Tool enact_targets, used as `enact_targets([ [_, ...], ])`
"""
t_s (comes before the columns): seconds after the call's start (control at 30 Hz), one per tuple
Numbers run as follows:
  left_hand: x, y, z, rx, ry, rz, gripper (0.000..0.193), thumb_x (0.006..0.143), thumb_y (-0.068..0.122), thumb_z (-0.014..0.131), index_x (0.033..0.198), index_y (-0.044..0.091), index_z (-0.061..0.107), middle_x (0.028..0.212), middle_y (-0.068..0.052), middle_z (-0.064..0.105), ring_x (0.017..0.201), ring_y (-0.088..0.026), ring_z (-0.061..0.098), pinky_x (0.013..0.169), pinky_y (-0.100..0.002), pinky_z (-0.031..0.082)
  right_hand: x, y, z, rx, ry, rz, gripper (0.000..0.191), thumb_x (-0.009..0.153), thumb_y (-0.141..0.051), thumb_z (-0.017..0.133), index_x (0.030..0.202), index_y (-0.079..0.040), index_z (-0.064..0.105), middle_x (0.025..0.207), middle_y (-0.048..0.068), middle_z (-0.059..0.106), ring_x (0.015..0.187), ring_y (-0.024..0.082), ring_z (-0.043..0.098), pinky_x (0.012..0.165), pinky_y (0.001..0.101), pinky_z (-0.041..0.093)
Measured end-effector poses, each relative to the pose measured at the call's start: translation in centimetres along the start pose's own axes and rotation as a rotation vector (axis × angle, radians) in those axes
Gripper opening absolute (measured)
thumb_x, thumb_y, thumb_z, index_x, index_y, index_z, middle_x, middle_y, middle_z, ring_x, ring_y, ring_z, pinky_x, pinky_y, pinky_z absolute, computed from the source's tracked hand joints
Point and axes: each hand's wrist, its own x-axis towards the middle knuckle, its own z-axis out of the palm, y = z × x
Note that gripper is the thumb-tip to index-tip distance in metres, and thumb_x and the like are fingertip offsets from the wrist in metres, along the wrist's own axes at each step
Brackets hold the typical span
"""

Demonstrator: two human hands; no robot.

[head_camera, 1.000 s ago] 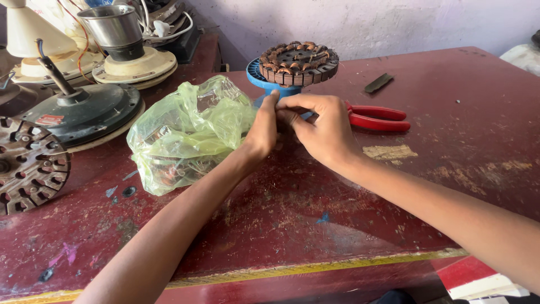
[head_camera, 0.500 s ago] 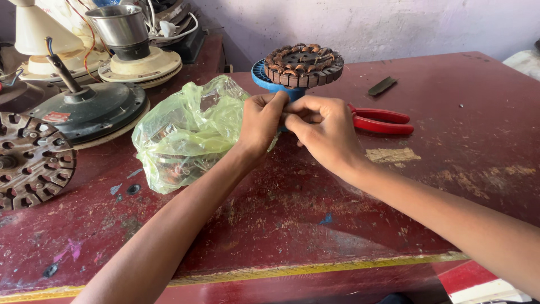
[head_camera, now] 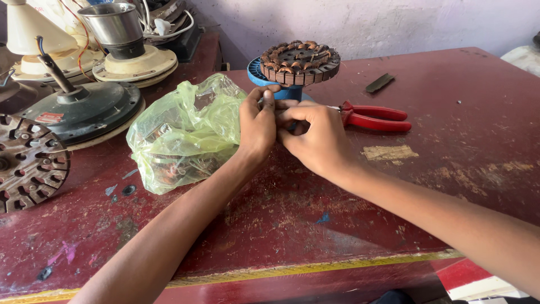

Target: The person repeatedly pulls thin wire strands from a blue cylindrical motor component, likely a fan motor stator, and discards them into a plastic bag. The person uses both hands to extract the strands and occasionally rotates the component to access different areas.

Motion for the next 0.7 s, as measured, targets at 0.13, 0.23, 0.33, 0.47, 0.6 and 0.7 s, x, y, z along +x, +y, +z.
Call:
enact_targets([
  [0.13,-0.1,1.0,-0.1,0.081,0.047,-0.028,0.044,0.108,0.032,0.039,0.1,0.001,0.068,0.082,-0.012,0.073,0.068,-0.017,0.068,0.063,-0.031,0.059,-0.4,-1.2,-0.2,0.016,-0.009,0.124,0.025,0.08,0.002,0.076,0.105,0.004,0.072,0.094,0.011,0.076,0.077,0.017,0.075,0.068,0.0297,0.06],
  [0.23,0.3,1.2,-0.6,0.089,0.141,-0.142,0.059,0.106,0.042,0.035,0.085,-0.001,0.07,0.075,-0.01,0.073,0.067,-0.02,0.068,0.063,-0.034,0.058,-0.6,-1.5,-0.2,-0.122,-0.085,-0.062,0.036,0.072,0.003,0.076,0.107,0.006,0.071,0.099,0.015,0.071,0.074,0.02,0.072,0.064,0.031,0.059],
  [0.33,0.7,0.7,-0.9,0.037,0.18,-0.272,0.076,0.107,0.051,0.024,0.075,-0.002,0.068,0.067,-0.011,0.066,0.065,-0.021,0.062,0.066,-0.035,0.052,-0.7,-1.2,-0.1,-0.382,-0.167,-0.182,0.025,0.069,0.0,0.079,0.093,0.004,0.072,0.095,0.015,0.072,0.071,0.024,0.07,0.063,0.0343,0.058],
  [0.47,1.0,-0.7,-0.4,-0.01,0.127,-0.208,0.066,0.109,0.043,0.028,0.077,-0.004,0.063,0.069,-0.01,0.063,0.066,-0.02,0.056,0.066,-0.036,0.049,-0.7,-0.5,-0.4,-0.502,-0.194,-0.218,0.01,0.074,0.003,0.075,0.084,0.0,0.075,0.082,0.011,0.073,0.064,0.024,0.07,0.059,0.0363,0.057],
  [0.6,0.9,-1.4,-0.7,-0.032,0.07,-0.096,0.035,0.103,0.027,0.037,0.096,0.004,0.062,0.078,-0.011,0.067,0.072,-0.019,0.061,0.07,-0.035,0.051,-0.6,-0.3,-0.6,-0.435,-0.018,-0.348,0.011,0.079,0.001,0.077,0.089,-0.001,0.074,0.089,0.012,0.076,0.065,0.026,0.071,0.058,0.0368,0.056],
  [0.7,0.5,-1.8,-0.5,-0.067,-0.02,-0.041,0.031,0.1,0.021,0.04,0.099,0.002,0.065,0.084,-0.009,0.068,0.077,-0.018,0.063,0.072,-0.034,0.052,-0.4,-0.3,-0.7,-0.43,-0.039,-0.213,0.018,0.082,-0.002,0.08,0.098,-0.001,0.072,0.082,0.014,0.075,0.062,0.026,0.072,0.056,0.0385,0.055],
])
